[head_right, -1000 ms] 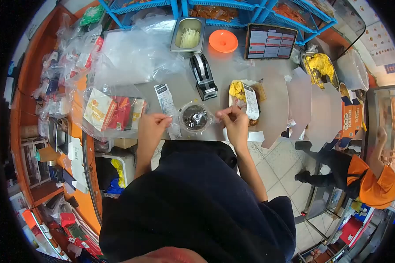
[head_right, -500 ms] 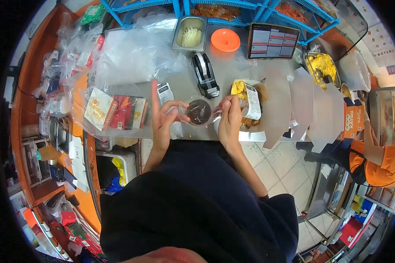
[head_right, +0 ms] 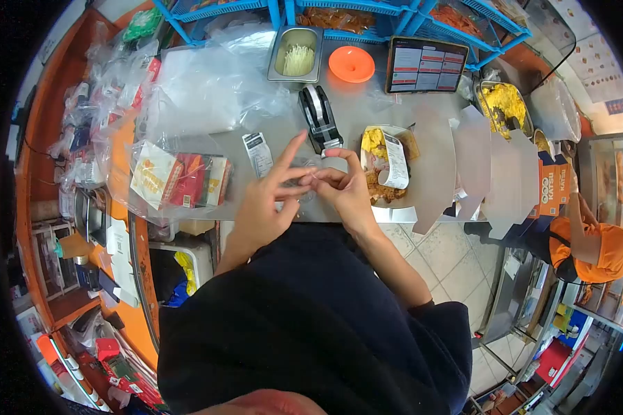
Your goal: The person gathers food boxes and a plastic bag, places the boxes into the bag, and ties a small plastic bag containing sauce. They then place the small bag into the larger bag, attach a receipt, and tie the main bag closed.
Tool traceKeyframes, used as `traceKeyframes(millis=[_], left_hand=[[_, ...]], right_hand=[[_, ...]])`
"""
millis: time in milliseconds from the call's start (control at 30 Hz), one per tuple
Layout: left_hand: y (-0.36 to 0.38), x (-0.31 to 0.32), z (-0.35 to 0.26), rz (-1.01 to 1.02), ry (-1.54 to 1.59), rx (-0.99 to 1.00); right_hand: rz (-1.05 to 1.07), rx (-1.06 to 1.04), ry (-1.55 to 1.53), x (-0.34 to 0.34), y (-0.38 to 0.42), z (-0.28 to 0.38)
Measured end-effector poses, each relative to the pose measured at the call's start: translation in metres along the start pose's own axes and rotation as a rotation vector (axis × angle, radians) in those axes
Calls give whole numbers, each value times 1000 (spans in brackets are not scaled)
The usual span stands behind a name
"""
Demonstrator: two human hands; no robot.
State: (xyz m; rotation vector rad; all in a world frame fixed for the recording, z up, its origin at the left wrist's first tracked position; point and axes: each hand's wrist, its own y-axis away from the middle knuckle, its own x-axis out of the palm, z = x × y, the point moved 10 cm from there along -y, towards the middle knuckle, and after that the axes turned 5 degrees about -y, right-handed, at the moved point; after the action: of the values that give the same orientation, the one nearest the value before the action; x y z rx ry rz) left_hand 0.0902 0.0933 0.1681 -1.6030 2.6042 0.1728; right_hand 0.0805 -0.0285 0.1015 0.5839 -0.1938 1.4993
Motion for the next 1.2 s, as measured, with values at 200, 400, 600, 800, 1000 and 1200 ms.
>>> traceKeyframes(millis=[200,400,600,800,1000,1200], left_hand=[[13,-81,9,-157,-396,-136],[5,-33,46,67,-320,161],[-3,9,18,164,-548,469],[-4,11,29,308,-116,306],[0,37,1,237,-893,642],[-16,16,46,155,-174,240]], right_hand=[[179,-150,255,54,5,59],[340,-525,1325,114,10,112],[861,-333,1194,163,44,114],[1211,-559,1696,180,51,90],[1222,762,1409,175,39,46],[410,-281,1360,111,-280,80]])
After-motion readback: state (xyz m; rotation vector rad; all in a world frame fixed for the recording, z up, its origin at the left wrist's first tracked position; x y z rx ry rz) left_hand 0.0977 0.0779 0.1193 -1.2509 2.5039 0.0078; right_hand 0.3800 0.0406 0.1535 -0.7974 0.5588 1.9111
